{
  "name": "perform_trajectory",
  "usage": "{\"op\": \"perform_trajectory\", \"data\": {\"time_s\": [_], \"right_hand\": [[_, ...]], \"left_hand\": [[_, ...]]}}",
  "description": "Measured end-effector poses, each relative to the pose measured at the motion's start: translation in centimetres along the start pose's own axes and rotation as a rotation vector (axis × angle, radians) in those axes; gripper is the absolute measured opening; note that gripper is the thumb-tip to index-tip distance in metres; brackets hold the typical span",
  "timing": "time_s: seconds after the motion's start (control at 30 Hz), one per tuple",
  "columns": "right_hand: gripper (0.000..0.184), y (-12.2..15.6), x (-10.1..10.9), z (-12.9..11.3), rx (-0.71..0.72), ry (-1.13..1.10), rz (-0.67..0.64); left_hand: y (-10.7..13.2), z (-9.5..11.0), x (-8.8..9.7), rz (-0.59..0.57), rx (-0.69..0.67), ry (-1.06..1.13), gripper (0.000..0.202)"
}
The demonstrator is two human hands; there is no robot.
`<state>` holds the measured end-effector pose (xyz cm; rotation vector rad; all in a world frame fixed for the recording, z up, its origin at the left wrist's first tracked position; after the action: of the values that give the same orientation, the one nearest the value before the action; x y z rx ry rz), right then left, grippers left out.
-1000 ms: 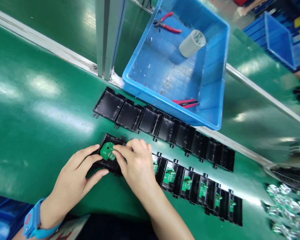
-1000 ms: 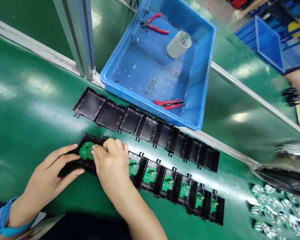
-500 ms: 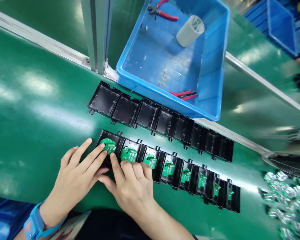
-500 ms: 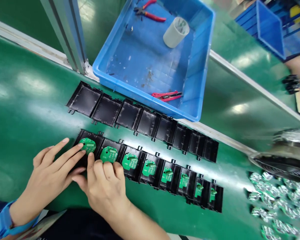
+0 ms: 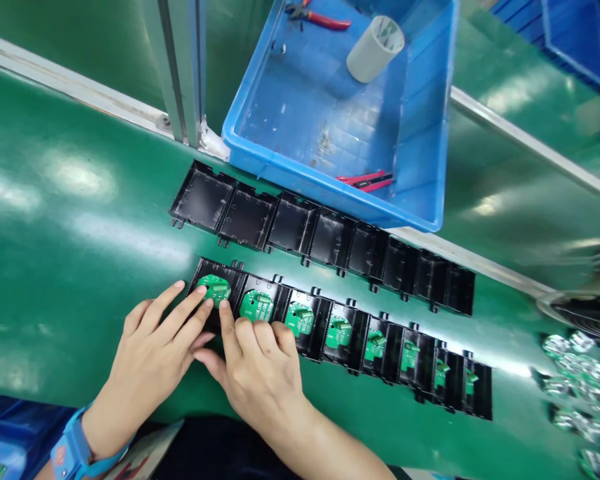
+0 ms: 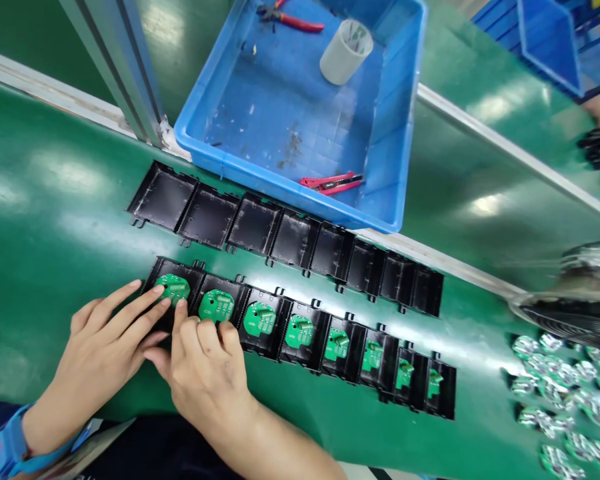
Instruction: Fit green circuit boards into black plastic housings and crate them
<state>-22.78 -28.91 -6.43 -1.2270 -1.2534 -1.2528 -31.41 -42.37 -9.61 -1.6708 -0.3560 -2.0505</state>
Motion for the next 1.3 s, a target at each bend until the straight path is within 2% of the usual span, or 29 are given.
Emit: {"op": "perform_trajectory", "data": {"time_s": [0.6, 1.3], "right_hand": [[0.059, -0.14, 0.19, -0.14, 0.021, 0.002, -0.045], [0.057, -0.15, -0.19, -0.11, 0.026, 0.015, 0.008]], "left_hand": [[-0.18, 0.36, 0.44, -0.032, 0.013, 0.019, 0.035], [0.26, 0.12, -0.25, -0.030, -0.020, -0.006, 0.035]]}}
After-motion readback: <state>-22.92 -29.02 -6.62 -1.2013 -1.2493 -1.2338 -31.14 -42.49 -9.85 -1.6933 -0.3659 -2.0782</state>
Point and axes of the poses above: each hand's wrist, its own y-axis away from the middle knuckle, its own x-axis out of the back of the hand, z = x × y, the point moved 2 cm from there along -y, towards the middle knuckle, and after that the axes turned 11 degrees about -z, right-handed, at the moved point
